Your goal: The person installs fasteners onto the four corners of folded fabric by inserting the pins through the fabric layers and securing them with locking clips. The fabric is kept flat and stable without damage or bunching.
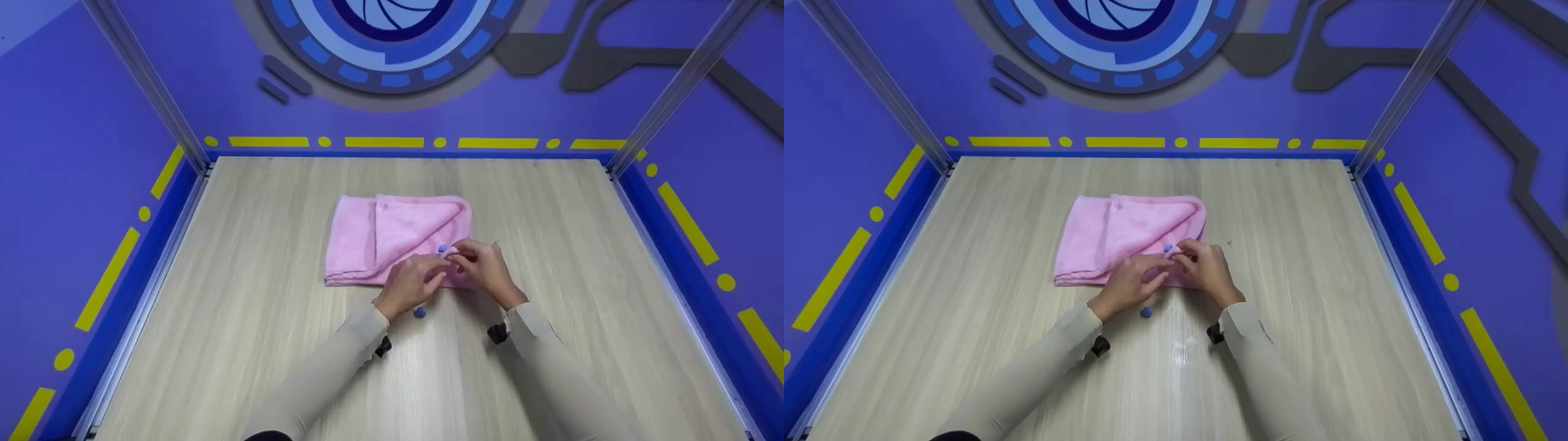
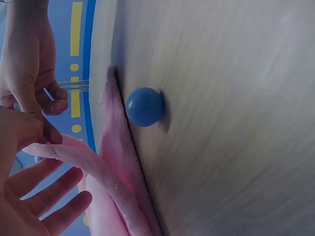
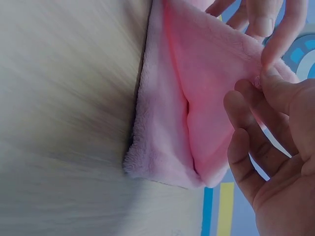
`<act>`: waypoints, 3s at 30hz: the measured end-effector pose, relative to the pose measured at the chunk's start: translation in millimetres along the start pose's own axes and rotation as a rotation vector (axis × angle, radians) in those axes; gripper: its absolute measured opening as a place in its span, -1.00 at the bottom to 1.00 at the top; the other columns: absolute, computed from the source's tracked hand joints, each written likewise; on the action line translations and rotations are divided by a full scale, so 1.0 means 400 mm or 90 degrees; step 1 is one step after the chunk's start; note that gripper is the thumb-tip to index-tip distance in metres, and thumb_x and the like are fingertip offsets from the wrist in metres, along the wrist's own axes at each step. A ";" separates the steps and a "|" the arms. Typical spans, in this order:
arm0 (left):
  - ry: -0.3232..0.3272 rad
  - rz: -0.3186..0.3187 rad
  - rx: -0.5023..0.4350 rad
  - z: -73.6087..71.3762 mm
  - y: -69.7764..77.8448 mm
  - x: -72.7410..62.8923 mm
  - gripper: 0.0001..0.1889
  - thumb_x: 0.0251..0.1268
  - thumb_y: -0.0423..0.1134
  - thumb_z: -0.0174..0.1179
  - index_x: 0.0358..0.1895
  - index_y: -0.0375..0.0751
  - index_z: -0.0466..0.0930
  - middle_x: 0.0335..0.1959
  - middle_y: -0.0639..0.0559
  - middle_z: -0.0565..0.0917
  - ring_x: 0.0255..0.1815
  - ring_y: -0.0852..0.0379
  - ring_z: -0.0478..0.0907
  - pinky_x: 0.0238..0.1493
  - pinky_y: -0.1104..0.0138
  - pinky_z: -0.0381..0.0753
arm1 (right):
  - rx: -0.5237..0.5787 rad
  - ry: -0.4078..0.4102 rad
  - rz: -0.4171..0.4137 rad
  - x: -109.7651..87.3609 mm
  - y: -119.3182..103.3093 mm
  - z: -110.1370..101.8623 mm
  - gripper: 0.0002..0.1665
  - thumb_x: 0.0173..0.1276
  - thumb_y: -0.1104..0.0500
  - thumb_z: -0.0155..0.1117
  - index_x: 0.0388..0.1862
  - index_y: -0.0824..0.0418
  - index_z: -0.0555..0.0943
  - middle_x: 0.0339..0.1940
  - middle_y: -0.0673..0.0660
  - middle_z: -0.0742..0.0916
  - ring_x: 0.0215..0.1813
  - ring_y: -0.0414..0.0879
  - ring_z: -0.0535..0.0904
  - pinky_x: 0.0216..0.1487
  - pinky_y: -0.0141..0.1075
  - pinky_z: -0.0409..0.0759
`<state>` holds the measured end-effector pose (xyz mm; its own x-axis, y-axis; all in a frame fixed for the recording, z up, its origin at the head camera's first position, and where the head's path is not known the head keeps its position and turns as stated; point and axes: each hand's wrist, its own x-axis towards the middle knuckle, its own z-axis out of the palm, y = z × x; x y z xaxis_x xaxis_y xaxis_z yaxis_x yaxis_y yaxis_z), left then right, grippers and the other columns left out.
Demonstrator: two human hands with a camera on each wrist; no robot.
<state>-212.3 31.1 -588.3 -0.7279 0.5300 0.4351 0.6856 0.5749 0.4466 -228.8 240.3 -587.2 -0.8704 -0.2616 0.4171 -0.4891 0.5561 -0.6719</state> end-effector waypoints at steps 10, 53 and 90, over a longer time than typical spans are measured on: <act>0.006 0.007 0.012 0.001 -0.006 0.004 -0.77 0.40 -0.27 0.29 0.05 -0.08 0.79 0.05 0.08 0.78 -0.06 0.10 0.76 -0.15 0.27 0.75 | 0.002 0.004 -0.004 -0.003 0.004 0.002 -0.93 0.33 0.24 0.46 -0.24 0.22 0.76 -0.38 0.06 0.83 -0.49 -0.13 0.73 -0.44 -0.37 0.69; 0.059 -0.117 0.011 -0.204 -0.260 0.133 -0.45 0.34 -0.32 0.31 0.38 -0.37 0.50 0.34 -0.29 0.56 0.29 -0.29 0.55 0.33 -0.01 0.53 | 0.023 -0.060 0.129 -0.047 0.033 -0.023 -0.68 0.54 0.19 0.26 0.18 0.28 0.64 -0.42 0.04 0.82 -0.50 -0.11 0.67 -0.51 -0.39 0.58; -0.125 -0.311 0.015 -0.147 -0.330 0.071 -0.35 0.59 0.01 0.02 0.56 -0.33 0.24 0.52 -0.38 0.30 0.54 -0.29 0.24 0.56 -0.04 0.19 | 0.047 -0.060 0.146 -0.064 0.038 -0.022 -0.72 0.55 0.23 0.24 0.15 0.28 0.66 -0.40 0.17 0.82 -0.45 0.14 0.72 -0.53 -0.37 0.60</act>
<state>-322.7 -66.4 -588.9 -0.9529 0.3022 0.0248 0.2667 0.7966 0.5424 -213.6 262.5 -602.5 -0.9588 -0.2089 0.1923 -0.2779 0.5512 -0.7867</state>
